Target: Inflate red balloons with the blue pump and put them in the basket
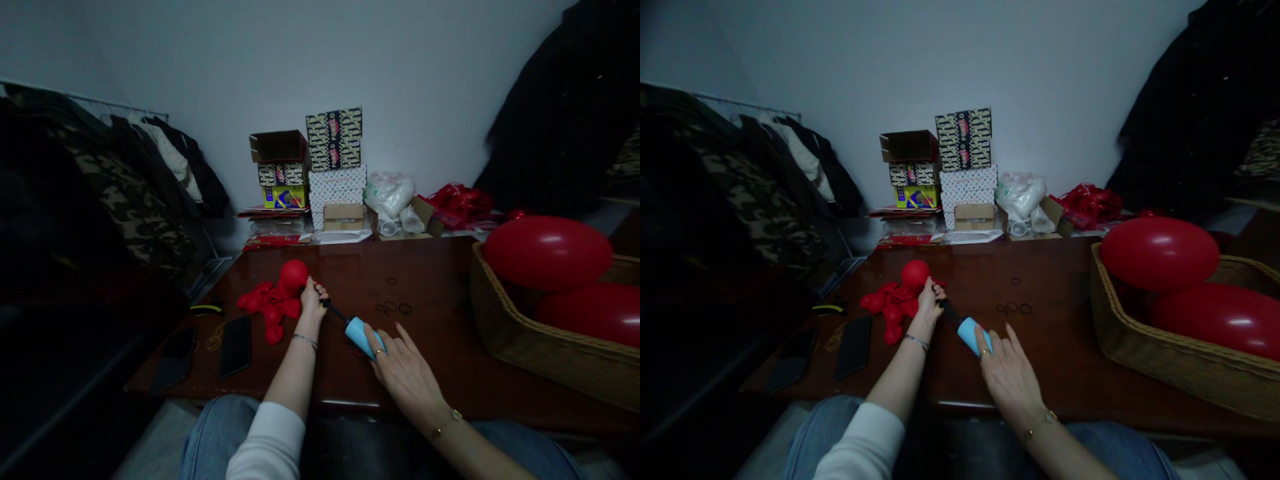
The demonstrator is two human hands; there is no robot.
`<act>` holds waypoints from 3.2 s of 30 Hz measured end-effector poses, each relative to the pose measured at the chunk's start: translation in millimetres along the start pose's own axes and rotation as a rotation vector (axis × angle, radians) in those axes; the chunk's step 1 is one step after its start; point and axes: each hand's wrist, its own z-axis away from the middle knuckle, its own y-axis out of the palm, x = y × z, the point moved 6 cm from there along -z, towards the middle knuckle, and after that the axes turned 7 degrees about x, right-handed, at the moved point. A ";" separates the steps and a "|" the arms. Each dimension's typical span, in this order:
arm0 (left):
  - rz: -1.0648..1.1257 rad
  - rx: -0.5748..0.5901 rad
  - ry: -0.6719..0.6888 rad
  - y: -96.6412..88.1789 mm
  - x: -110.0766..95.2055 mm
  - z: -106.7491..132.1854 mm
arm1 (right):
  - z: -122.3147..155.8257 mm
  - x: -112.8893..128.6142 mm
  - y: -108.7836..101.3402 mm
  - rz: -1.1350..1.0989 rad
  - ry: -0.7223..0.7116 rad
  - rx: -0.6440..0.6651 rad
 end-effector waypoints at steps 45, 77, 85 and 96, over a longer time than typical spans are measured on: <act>0.012 -0.053 -0.031 -10.4 6.2 14.2 | 27.3 -5.4 -4.8 0.007 -0.048 -0.025; -0.038 -0.051 0.020 -8.2 -10.4 5.7 | 33.7 -10.1 -10.3 -0.016 -0.049 -0.057; -0.066 -0.031 -0.042 -0.4 31.6 35.9 | -2.1 4.7 -1.5 0.008 -0.020 -0.026; -0.085 -0.039 0.016 -2.7 18.8 22.5 | -7.4 5.9 -5.2 -0.028 -0.015 -0.068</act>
